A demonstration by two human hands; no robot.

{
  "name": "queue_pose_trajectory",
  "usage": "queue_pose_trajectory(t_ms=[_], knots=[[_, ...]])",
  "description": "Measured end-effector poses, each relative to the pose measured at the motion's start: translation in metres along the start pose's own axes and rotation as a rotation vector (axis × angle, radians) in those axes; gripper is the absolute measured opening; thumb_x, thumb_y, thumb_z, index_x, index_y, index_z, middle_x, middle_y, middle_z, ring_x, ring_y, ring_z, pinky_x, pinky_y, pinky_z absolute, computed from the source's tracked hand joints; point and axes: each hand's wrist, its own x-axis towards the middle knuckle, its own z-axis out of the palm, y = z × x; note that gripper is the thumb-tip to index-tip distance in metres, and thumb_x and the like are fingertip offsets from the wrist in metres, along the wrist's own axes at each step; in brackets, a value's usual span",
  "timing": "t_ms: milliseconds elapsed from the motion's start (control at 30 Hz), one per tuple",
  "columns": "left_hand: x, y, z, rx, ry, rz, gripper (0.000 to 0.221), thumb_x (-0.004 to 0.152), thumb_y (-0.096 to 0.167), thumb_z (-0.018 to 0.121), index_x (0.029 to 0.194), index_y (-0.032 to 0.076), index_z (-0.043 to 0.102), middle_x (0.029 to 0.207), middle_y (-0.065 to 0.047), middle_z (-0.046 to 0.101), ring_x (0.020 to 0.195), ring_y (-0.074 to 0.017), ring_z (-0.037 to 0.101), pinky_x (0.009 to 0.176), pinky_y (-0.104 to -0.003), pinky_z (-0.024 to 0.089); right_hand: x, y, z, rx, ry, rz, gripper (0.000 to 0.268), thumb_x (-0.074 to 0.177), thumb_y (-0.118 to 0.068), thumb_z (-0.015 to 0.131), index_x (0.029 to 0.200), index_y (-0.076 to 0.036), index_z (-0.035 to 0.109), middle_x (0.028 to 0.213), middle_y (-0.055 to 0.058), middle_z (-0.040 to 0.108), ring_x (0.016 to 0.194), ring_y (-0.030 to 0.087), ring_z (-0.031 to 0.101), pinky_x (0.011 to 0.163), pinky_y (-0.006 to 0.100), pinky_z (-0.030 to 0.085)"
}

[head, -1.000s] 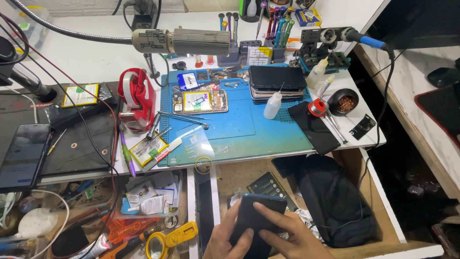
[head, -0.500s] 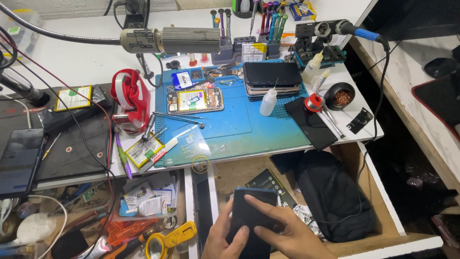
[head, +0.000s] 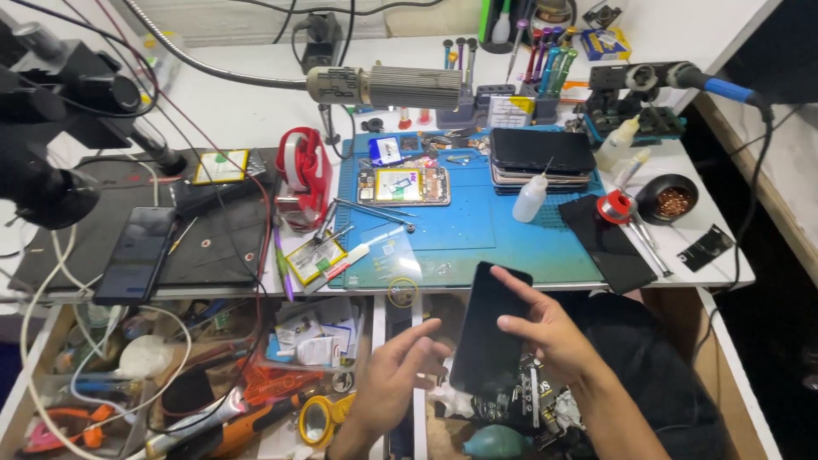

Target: Polishing and cleaning the exterior of a smartphone using a cloth at a repair station.

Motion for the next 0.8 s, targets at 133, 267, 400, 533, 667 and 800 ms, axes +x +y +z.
queue_pose_trajectory(t_ms=[133, 267, 400, 533, 667, 800], knots=[[-0.013, -0.005, -0.047, -0.072, 0.315, 0.202, 0.048, 0.098, 0.002, 0.04, 0.139, 0.011, 0.063, 0.116, -0.015, 0.072, 0.092, -0.0274, 0.078, 0.075, -0.033, 0.071, 0.021, 0.004, -0.018, 0.049, 0.045, -0.025, 0.082, 0.08, 0.0, 0.07, 0.156, -0.023, 0.048, 0.12, -0.001, 0.061, 0.048, 0.003, 0.048, 0.032, 0.015, 0.035], [-0.031, -0.022, -0.099, -0.067, 0.703, 0.316, 0.047, 0.084, -0.012, 0.034, 0.111, 0.004, 0.069, 0.105, -0.014, 0.076, 0.065, -0.0281, 0.075, 0.054, -0.036, 0.065, 0.022, 0.012, -0.018, 0.109, 0.102, 0.078, 0.083, 0.084, 0.008, 0.063, 0.16, -0.022, 0.048, 0.116, 0.021, 0.071, 0.091, 0.03, 0.069, 0.075, 0.045, 0.06], [-0.034, -0.026, -0.129, 0.582, 0.624, 0.314, 0.029, 0.093, 0.008, 0.057, 0.113, 0.015, 0.078, 0.115, 0.001, 0.079, 0.087, -0.0114, 0.076, 0.07, -0.026, 0.062, 0.026, 0.013, -0.02, 0.076, 0.134, 0.123, 0.082, 0.085, 0.007, 0.064, 0.159, -0.022, 0.049, 0.118, 0.019, 0.07, 0.09, 0.027, 0.067, 0.075, 0.041, 0.058], [-0.039, -0.029, -0.141, 0.744, 0.658, 0.304, 0.026, 0.095, 0.019, 0.063, 0.115, 0.017, 0.079, 0.09, -0.001, 0.079, 0.07, -0.0144, 0.073, 0.069, -0.03, 0.06, 0.034, 0.016, -0.027, -0.01, 0.042, 0.06, 0.078, 0.084, 0.002, 0.065, 0.156, -0.023, 0.048, 0.147, 0.014, 0.051, 0.095, 0.019, 0.069, 0.065, 0.031, 0.057], [-0.029, -0.033, -0.103, 0.729, 0.33, 0.327, 0.046, 0.093, 0.002, 0.054, 0.135, 0.017, 0.066, 0.088, -0.002, 0.079, 0.064, -0.0105, 0.072, 0.061, -0.02, 0.069, 0.028, 0.0, -0.025, 0.007, 0.045, 0.14, 0.08, 0.083, 0.008, 0.061, 0.157, -0.02, 0.046, 0.145, 0.019, 0.06, 0.113, 0.029, 0.065, 0.083, 0.044, 0.059], [0.01, -0.059, -0.003, 1.142, 0.019, 0.569, 0.027, 0.097, 0.022, 0.06, 0.121, 0.021, 0.073, 0.112, 0.001, 0.076, 0.069, -0.0225, 0.073, 0.052, -0.038, 0.058, 0.03, 0.004, -0.032, 0.033, 0.032, 0.141, 0.08, 0.083, 0.006, 0.063, 0.158, -0.019, 0.047, 0.136, 0.018, 0.062, 0.102, 0.03, 0.067, 0.078, 0.046, 0.061]])
